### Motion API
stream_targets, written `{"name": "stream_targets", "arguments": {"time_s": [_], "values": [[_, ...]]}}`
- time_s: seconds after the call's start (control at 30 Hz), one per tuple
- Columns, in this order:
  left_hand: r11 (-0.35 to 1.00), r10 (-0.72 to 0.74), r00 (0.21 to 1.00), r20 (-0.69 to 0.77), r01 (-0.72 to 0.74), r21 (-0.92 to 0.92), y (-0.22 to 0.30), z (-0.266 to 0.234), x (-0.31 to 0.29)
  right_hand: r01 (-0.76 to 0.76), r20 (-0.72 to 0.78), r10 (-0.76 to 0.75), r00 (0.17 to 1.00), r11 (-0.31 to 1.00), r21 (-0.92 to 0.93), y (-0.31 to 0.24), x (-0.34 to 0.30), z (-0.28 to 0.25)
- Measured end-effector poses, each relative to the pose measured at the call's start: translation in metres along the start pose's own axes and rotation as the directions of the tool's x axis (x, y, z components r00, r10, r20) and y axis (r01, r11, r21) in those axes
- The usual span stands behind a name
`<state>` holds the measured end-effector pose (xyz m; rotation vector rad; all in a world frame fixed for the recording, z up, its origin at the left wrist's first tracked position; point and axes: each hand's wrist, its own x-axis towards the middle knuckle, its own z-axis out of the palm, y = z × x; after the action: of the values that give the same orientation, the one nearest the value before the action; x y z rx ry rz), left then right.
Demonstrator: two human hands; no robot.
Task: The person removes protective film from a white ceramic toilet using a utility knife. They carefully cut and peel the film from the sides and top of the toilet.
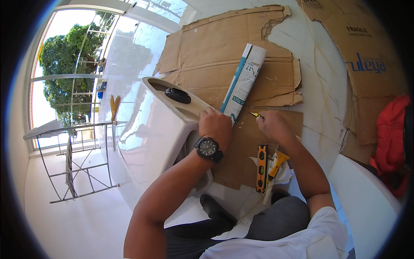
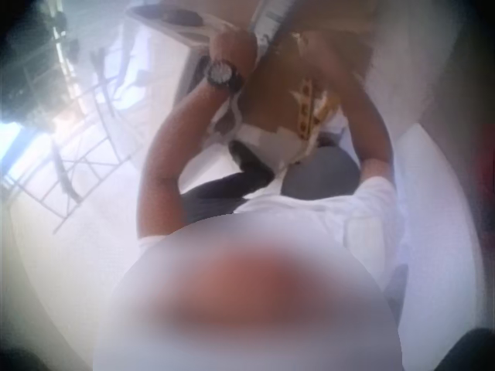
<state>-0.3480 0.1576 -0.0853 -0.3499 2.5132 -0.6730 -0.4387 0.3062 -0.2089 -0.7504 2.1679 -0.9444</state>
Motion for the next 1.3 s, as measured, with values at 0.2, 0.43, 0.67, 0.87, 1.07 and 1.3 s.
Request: {"name": "stream_targets", "arguments": {"time_s": [0.2, 0.43, 0.67, 0.87, 1.07, 1.3], "values": [[0.919, 0.263, 0.961, 0.085, -0.222, -0.325, 0.02, 0.027, -0.026, -0.025, -0.031, 0.026, 0.999, 0.999, 0.048, 0.012, 0.008, -0.006], [0.981, 0.174, 0.959, -0.224, -0.15, 0.122, 0.0, 0.035, -0.027, -0.103, -0.158, 0.086, 0.984, 0.989, -0.102, 0.032, 0.02, -0.015], [0.889, 0.44, 0.894, 0.087, -0.421, -0.181, 0.021, 0.051, -0.019, -0.035, -0.22, -0.038, 0.975, 0.947, -0.32, 0.047, 0.031, 0.027], [0.96, 0.265, 0.962, -0.061, -0.257, 0.114, 0.049, 0.088, 0.016, -0.008, -0.339, -0.108, 0.934, 0.946, -0.325, 0.057, 0.036, 0.045], [0.972, -0.086, 0.95, 0.299, 0.015, 0.235, 0.051, 0.14, 0.083, -0.017, -0.29, -0.091, 0.953, 0.937, -0.349, 0.055, 0.036, 0.046], [0.965, 0.189, 0.926, 0.327, -0.236, 0.112, 0.056, 0.114, 0.069, 0.008, -0.317, -0.138, 0.938, 0.925, -0.379, 0.055, 0.033, 0.042]]}}
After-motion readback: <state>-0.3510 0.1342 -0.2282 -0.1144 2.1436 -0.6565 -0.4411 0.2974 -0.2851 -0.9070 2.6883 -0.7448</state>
